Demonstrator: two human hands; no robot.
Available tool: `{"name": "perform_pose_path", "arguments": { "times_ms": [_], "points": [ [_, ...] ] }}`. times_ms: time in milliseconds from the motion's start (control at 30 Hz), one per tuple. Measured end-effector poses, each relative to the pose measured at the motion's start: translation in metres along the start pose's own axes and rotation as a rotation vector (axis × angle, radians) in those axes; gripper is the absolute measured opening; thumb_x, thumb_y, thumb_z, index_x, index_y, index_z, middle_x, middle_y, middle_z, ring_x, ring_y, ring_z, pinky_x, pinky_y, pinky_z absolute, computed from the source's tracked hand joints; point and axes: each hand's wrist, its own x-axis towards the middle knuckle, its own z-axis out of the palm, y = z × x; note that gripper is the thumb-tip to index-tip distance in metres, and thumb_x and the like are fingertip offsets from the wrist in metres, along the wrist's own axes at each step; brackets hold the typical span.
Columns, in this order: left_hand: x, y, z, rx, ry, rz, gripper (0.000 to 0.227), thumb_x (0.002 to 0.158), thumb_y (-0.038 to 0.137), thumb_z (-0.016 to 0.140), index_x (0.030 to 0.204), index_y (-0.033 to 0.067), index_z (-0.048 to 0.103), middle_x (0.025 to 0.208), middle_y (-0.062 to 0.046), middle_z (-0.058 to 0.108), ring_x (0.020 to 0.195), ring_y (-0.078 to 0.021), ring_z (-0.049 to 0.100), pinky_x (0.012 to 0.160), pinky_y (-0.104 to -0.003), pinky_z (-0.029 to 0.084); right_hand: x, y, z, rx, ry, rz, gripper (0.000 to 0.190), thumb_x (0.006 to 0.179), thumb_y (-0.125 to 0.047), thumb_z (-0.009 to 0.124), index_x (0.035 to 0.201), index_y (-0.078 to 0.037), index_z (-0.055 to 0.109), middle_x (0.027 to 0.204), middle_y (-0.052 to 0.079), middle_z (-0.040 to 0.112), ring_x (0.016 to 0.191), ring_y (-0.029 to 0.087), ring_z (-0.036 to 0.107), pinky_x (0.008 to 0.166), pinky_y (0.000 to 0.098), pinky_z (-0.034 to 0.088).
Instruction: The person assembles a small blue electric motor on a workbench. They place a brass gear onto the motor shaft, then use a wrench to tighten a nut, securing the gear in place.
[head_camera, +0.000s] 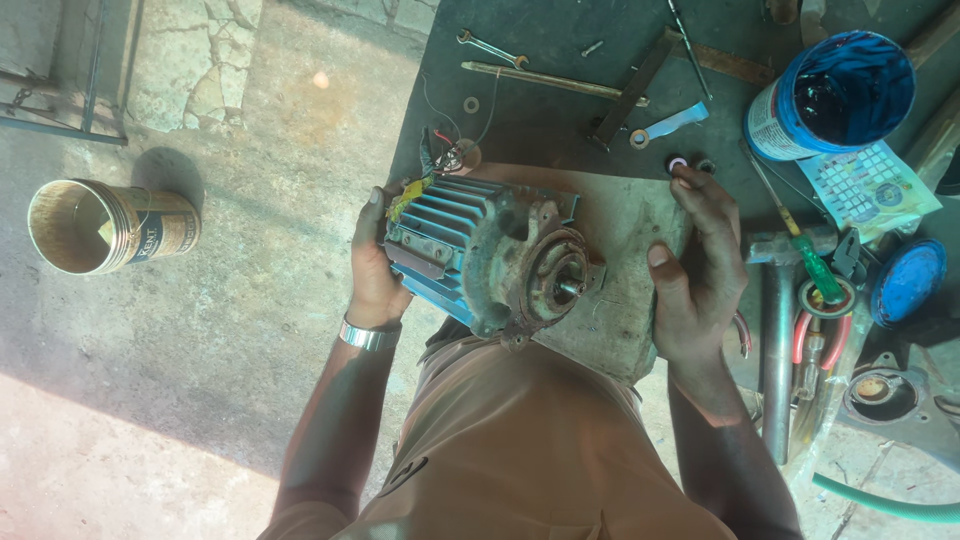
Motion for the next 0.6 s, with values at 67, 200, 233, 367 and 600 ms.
{"name": "perform_pose_path", "arguments": {
  "times_ms": [67,200,233,367,600],
  "points": [
    [0.001,-0.002,-0.007,-0.056,-0.027,-0.013,0.04,0.105,0.037,0.056,0.123,0.0024,0.062,0.117,-0.014,0.067,0.109,-0.024,0.065,0.096,-0.038,0.055,0.0,-0.001,0.0,0.0,0.002,0.007,0.044,0.108,-0.024,0.065,0.143,0.0,0.055,0.148,0.016,0.052,0.146,0.024,0.046,0.126,0.0378,0.032],
    [0.003,-0.007,-0.03,0.031,-0.115,0.156,0.036,0.097,0.037,0.057,0.112,0.0046,0.061,0.124,-0.013,0.069,0.117,-0.0217,0.066,0.106,-0.038,0.051,-0.001,-0.002,0.002,0.01,0.012,0.01,0.045,0.107,-0.024,0.065,0.143,0.001,0.055,0.149,0.016,0.051,0.147,0.025,0.045,0.126,0.0377,0.032],
    [0.002,-0.008,-0.036,0.091,-0.123,0.211,0.034,0.091,0.038,0.057,0.105,0.0066,0.06,0.128,-0.012,0.07,0.12,-0.0202,0.067,0.11,-0.037,0.05,-0.002,-0.003,0.002,0.01,0.015,0.01,0.046,0.107,-0.024,0.065,0.144,0.001,0.055,0.149,0.016,0.051,0.147,0.025,0.045,0.126,0.0376,0.033],
    [-0.003,-0.003,-0.05,-0.127,-0.028,0.207,0.04,0.105,0.039,0.058,0.124,0.0047,0.063,0.118,-0.016,0.068,0.117,-0.0259,0.062,0.109,-0.041,0.046,0.001,0.0,0.001,-0.013,0.022,0.006,0.048,0.106,-0.025,0.065,0.145,0.002,0.057,0.148,0.017,0.051,0.147,0.026,0.045,0.128,0.0384,0.034],
    [-0.005,0.003,-0.033,0.109,0.027,0.238,0.049,0.098,0.041,0.054,0.129,0.0036,0.059,0.121,-0.009,0.074,0.118,-0.0193,0.065,0.109,-0.037,0.048,-0.001,0.001,0.001,-0.025,0.013,0.021,0.048,0.106,-0.025,0.065,0.144,0.003,0.058,0.148,0.018,0.051,0.148,0.026,0.045,0.13,0.0408,0.035]
  ]
}}
